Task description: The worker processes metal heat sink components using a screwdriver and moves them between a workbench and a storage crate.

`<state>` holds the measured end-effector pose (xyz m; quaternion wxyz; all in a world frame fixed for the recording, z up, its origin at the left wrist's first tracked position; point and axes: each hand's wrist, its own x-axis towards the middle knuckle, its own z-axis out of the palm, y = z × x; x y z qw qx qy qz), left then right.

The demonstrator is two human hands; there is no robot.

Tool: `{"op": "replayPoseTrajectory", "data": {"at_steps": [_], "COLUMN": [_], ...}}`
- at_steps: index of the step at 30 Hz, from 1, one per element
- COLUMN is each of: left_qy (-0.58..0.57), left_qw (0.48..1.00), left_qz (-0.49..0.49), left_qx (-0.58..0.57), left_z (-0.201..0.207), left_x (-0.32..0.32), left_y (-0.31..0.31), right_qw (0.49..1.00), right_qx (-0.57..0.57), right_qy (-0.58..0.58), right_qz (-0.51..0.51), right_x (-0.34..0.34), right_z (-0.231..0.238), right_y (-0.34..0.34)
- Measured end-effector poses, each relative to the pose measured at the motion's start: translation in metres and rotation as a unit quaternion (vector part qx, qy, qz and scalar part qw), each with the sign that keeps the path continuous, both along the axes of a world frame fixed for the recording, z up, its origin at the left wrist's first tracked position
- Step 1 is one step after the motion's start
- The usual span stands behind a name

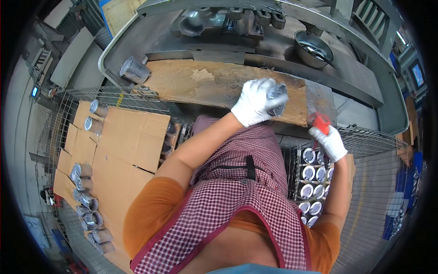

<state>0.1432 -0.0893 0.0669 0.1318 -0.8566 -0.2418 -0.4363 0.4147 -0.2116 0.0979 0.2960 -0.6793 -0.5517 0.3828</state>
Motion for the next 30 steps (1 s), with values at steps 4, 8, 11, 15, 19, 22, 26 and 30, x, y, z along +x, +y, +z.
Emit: {"op": "replayPoseTrajectory", "data": {"at_steps": [4, 8, 11, 15, 19, 22, 26, 30], "left_qy": [-0.154, -0.262, -0.325, -0.357, -0.363, -0.260, -0.109, -0.103], "left_qw": [0.973, 0.931, 0.885, 0.876, 0.869, 0.860, 0.844, 0.843], "left_qz": [0.011, 0.053, 0.024, 0.004, 0.143, 0.342, 0.444, 0.442], "left_qx": [-0.170, -0.248, -0.334, -0.324, -0.304, -0.274, -0.281, -0.289], "left_z": [0.003, -0.018, -0.043, -0.061, -0.075, -0.060, -0.065, -0.064], "left_x": [-0.009, -0.025, -0.045, -0.089, -0.131, -0.141, -0.139, -0.140], "left_y": [0.015, 0.034, 0.053, 0.047, 0.064, 0.077, 0.084, 0.082], "right_qw": [0.953, 0.853, 0.780, 0.750, 0.605, 0.701, 0.764, 0.815], "right_qx": [0.212, 0.248, 0.370, 0.156, 0.346, 0.425, 0.395, 0.254], "right_qy": [-0.053, 0.013, -0.065, -0.305, -0.391, -0.382, -0.415, -0.451], "right_qz": [-0.207, -0.459, -0.500, -0.566, -0.602, -0.427, -0.296, -0.260], "right_x": [0.076, 0.160, 0.207, 0.189, 0.143, 0.107, 0.073, 0.048], "right_z": [-0.010, -0.006, -0.032, -0.062, -0.064, -0.044, -0.018, 0.018], "right_y": [0.008, 0.020, 0.027, 0.020, 0.032, 0.054, 0.127, 0.176]}}
